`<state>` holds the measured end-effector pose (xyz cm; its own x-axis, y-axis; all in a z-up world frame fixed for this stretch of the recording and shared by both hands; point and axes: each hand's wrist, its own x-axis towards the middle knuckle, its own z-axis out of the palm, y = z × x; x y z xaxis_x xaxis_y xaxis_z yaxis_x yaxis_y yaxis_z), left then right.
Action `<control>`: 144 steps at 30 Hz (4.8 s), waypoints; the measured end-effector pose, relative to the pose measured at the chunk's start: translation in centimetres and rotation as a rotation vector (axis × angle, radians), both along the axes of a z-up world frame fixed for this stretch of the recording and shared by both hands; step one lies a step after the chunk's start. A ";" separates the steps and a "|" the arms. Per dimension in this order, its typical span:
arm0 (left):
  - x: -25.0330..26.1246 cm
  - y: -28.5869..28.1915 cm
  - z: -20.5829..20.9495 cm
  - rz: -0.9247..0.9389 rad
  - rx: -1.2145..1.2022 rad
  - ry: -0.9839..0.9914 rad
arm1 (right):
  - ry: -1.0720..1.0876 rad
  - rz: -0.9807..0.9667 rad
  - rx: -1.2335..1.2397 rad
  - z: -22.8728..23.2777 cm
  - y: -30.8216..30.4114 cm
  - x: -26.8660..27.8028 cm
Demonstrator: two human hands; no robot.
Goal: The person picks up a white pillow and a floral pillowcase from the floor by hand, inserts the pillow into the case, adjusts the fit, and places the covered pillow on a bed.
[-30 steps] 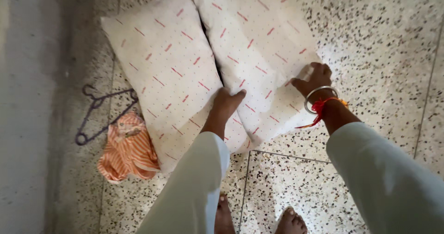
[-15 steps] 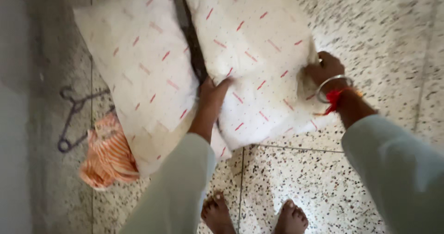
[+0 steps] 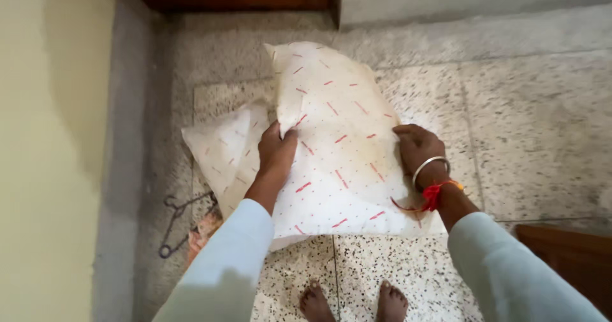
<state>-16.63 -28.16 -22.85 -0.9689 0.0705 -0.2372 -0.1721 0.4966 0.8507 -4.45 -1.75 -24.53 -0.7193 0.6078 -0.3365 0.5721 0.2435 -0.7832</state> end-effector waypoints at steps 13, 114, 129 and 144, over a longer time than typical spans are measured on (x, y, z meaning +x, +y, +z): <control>3.4 3.0 28.6 -0.258 0.049 0.168 | 0.274 -0.157 -0.113 28.2 1.5 8.9; 87.7 68.5 7.1 -1.519 -0.183 -0.404 | -0.571 -1.392 -0.227 6.9 32.7 113.5; 75.6 85.2 8.8 -1.277 -0.367 0.695 | 0.213 -1.999 -0.175 4.3 39.7 110.7; 75.1 83.1 12.7 -1.175 0.047 -0.263 | -0.238 -1.771 0.387 6.4 44.5 113.1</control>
